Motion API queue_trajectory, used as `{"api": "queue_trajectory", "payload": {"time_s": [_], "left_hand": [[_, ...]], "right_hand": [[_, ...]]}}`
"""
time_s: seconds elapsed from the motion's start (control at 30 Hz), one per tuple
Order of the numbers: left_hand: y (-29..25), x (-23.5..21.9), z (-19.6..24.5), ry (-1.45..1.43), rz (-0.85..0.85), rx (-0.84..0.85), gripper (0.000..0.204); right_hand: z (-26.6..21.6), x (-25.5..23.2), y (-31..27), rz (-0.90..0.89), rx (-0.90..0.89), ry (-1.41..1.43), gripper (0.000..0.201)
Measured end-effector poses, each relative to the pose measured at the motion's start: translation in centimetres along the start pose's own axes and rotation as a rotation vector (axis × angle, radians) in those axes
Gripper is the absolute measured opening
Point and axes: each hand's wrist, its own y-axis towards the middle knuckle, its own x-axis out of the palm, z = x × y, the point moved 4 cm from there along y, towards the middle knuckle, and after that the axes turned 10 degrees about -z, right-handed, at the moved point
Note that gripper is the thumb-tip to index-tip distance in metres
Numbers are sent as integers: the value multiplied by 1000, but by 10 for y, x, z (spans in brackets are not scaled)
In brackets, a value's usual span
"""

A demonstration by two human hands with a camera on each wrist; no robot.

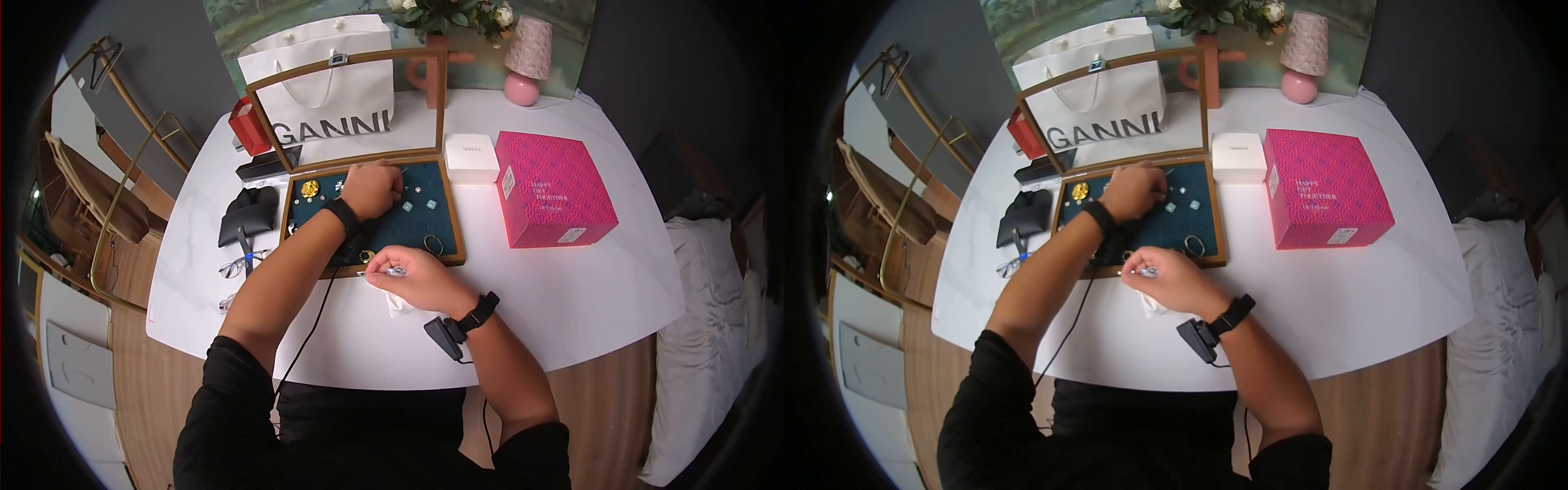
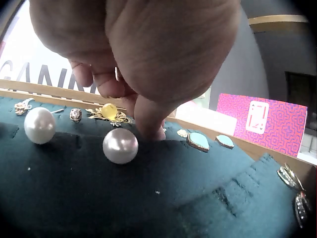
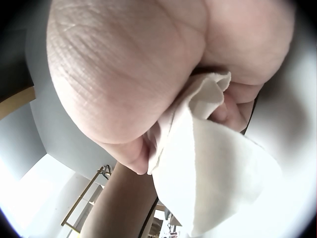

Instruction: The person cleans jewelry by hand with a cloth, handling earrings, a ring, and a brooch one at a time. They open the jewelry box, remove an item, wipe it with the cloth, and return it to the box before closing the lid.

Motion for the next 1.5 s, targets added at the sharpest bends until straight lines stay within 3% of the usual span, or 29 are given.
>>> {"api": "queue_trajectory", "payload": {"time_s": [0.43, 0.53, 0.63, 0.73, 0.77, 0.8, 0.87, 0.93, 0.97, 1.07, 1.17, 1.37, 1.5], "left_hand": [[-3, 3, 5, 36, 101, 73, 10], [-15, -16, 11, -123, 123, 63, 13], [-47, -48, 28, -388, 202, 34, 16], [-88, -41, 28, -709, 281, -60, 15], [-105, -40, 33, -684, 277, -40, 16], [-123, -42, 43, -719, 306, -59, 20], [-146, -16, 42, -1033, 211, -164, 16], [-164, 1, 51, -1344, 191, -154, 17], [-172, 9, 53, -1308, 206, -148, 19], [-189, 22, 65, -1589, 180, -166, 21], [-197, 35, 61, -1724, 169, -194, 24], [-198, 32, 58, -1663, 319, -67, 34], [-198, 25, 60, -1573, 349, -117, 39]], "right_hand": [[0, -2, 1, 4, -4, -30, 18], [3, -5, 2, 97, -80, -15, 17], [-2, -14, 1, 348, -202, 67, 15], [-15, -21, -6, 563, -293, 24, 15], [-20, -21, -9, 578, -329, 25, 18], [-22, -19, -9, 565, -375, 67, 21], [-28, -13, -11, 464, -374, 179, 23], [-25, -5, -9, 396, -403, 151, 23], [-25, 0, -7, 360, -416, 137, 24], [-32, 8, -6, 362, -456, -304, 26], [-31, 15, -2, 337, -430, -415, 25], [-24, 15, 1, 337, -362, -354, 26], [-24, 10, -1, 412, -341, -338, 24]]}}
